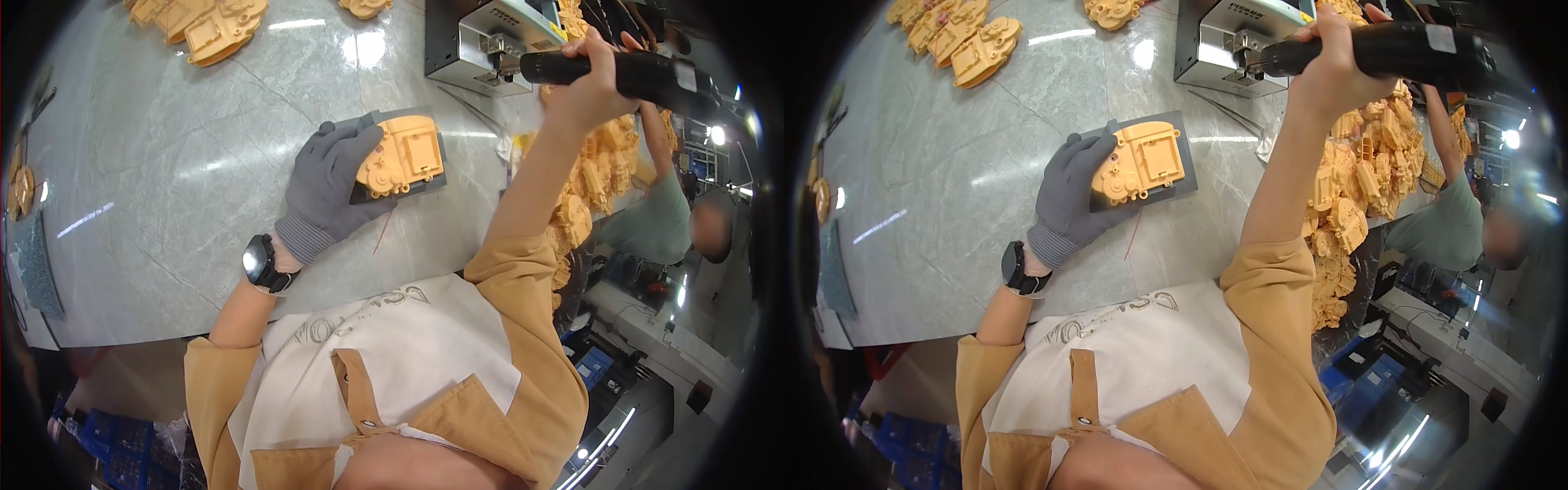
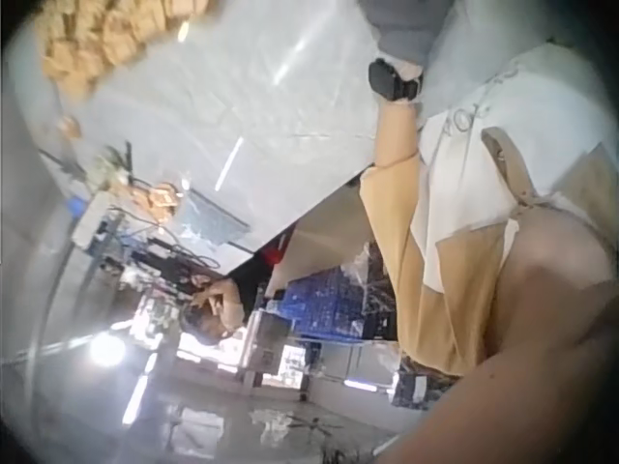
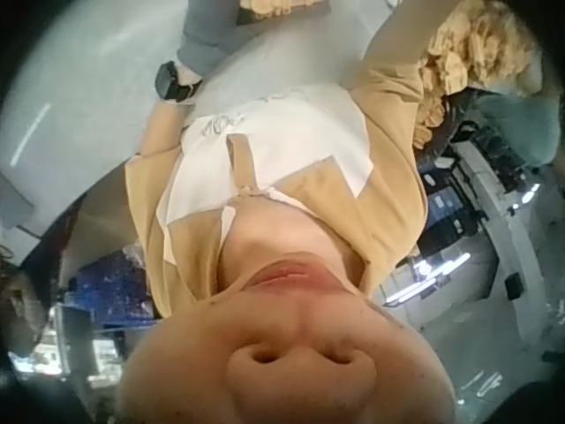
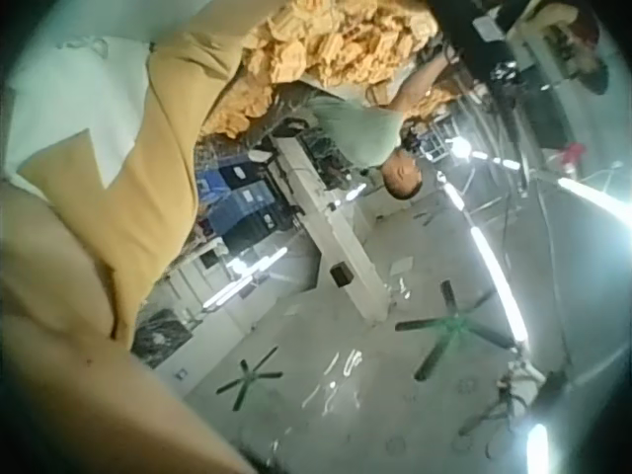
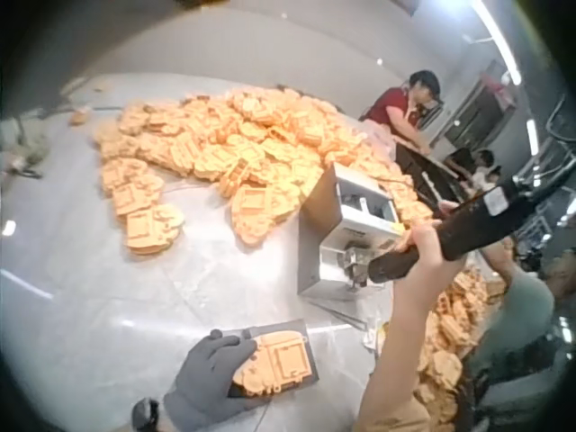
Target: The person uses a handheld rotary tool to drill holes into small yellow plastic components. They hold each component with a gloved left hand and apply the tool with the right hand, working on a grey workbench. The person processes multiple units sequentially, placing finished items aside.
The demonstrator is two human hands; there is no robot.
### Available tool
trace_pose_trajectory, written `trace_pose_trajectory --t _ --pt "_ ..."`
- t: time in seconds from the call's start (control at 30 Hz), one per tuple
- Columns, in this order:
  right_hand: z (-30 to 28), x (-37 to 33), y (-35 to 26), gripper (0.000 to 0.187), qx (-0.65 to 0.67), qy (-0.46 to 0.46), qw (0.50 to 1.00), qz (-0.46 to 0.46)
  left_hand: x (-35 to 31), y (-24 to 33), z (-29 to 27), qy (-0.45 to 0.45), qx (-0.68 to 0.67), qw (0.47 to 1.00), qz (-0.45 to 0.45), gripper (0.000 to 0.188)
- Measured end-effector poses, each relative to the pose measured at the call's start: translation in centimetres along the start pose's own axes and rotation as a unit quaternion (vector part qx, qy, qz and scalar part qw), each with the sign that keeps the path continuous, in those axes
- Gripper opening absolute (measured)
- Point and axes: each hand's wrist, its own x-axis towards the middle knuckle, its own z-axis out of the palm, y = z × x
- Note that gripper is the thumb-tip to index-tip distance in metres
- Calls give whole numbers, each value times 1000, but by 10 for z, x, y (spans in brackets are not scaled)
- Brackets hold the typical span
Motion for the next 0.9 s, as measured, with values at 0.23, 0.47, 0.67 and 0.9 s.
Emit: trace_pose_trajectory --t 0.23,0.47,0.67,0.9 --pt "-10 1 24 35 -8 -60 998 14 4 5 -3 -37 0 999 -11 72" --pt "-20 -24 -25 36 34 -34 999 9 -1 -2 -5 -23 -2 1000 -5 76" --pt "0 -7 -4 29 48 3 999 5 2 0 -5 -14 2 1000 0 77" --pt "13 -6 9 22 -67 15 998 10 2 3 -5 -12 7 1000 0 77"
